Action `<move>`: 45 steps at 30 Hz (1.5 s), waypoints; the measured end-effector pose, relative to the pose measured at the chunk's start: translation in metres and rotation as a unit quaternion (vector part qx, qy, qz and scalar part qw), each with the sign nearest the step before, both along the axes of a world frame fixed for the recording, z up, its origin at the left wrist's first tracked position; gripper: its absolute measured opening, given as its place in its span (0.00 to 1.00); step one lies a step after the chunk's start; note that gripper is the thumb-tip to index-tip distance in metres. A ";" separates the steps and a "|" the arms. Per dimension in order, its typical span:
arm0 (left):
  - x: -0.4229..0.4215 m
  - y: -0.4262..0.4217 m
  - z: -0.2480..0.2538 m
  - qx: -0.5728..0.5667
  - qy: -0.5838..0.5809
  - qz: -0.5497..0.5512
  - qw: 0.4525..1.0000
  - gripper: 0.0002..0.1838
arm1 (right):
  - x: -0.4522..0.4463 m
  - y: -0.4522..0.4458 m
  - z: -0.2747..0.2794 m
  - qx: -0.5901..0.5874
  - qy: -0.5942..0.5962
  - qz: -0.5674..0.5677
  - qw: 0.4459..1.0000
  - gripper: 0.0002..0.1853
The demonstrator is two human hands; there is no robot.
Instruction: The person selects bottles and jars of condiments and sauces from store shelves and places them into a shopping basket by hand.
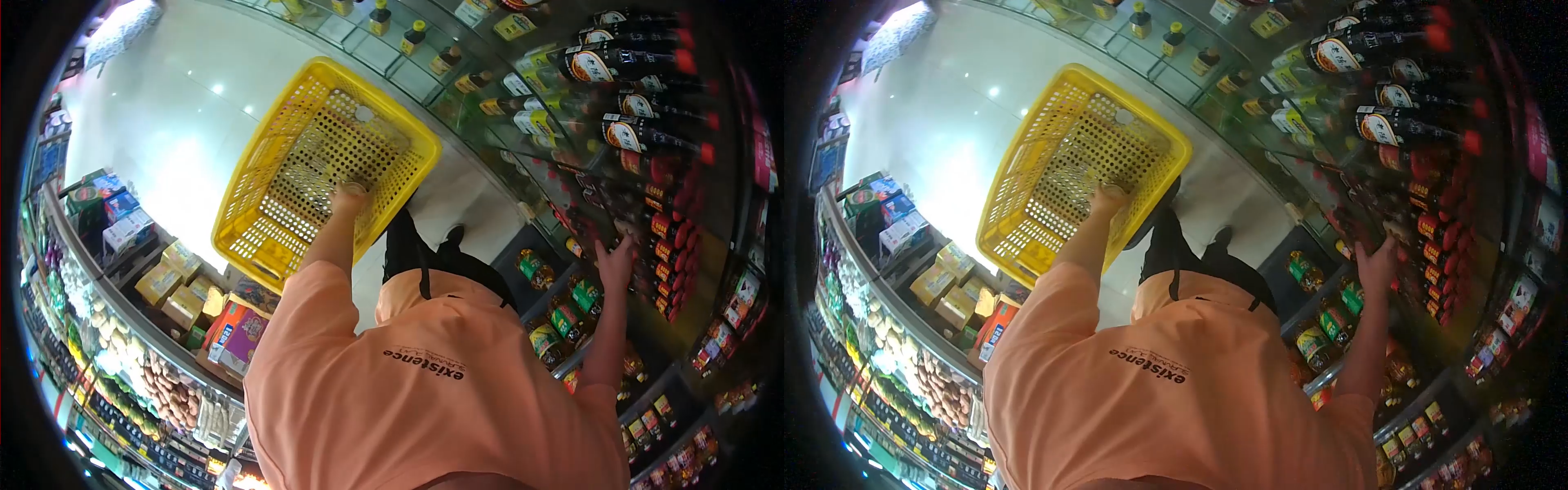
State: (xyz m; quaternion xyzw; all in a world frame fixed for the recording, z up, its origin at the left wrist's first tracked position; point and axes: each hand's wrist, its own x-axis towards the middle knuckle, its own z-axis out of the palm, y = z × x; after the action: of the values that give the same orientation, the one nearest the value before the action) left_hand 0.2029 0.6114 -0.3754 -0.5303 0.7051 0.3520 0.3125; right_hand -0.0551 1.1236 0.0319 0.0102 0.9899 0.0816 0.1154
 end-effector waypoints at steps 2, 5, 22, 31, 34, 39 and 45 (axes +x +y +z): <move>-0.003 0.001 -0.024 0.004 -0.034 0.042 0.999 0.68 | -0.005 -0.010 0.004 0.012 -0.049 -0.046 0.998 0.43; -0.008 -0.001 -0.005 0.015 -0.026 0.009 1.000 0.65 | -0.004 -0.015 0.009 0.045 -0.055 -0.051 0.996 0.41; 0.014 -0.056 0.194 0.232 0.444 0.321 0.804 0.44 | 0.003 0.006 0.006 0.083 -0.032 0.037 0.995 0.50; -0.053 0.030 0.353 0.311 0.535 0.201 0.759 0.40 | 0.024 0.018 0.022 0.097 0.065 0.090 0.989 0.47; -0.074 0.073 0.395 0.341 0.509 0.110 0.783 0.38 | 0.028 0.038 0.011 0.003 0.070 0.084 0.994 0.43; -0.111 0.153 0.432 0.340 0.444 -0.115 0.821 0.34 | 0.072 0.026 0.027 -0.466 -0.109 0.098 0.873 0.36; -0.154 0.278 0.473 0.376 0.390 -0.201 0.816 0.31 | 0.140 0.028 0.107 -0.617 -0.035 0.198 0.761 0.45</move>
State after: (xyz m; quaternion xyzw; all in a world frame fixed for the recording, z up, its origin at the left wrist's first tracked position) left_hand 0.0489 0.8889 0.0973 -0.0357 0.6715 0.6965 0.2505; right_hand 0.0845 1.1520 0.1388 -0.2621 0.8013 -0.5259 0.1127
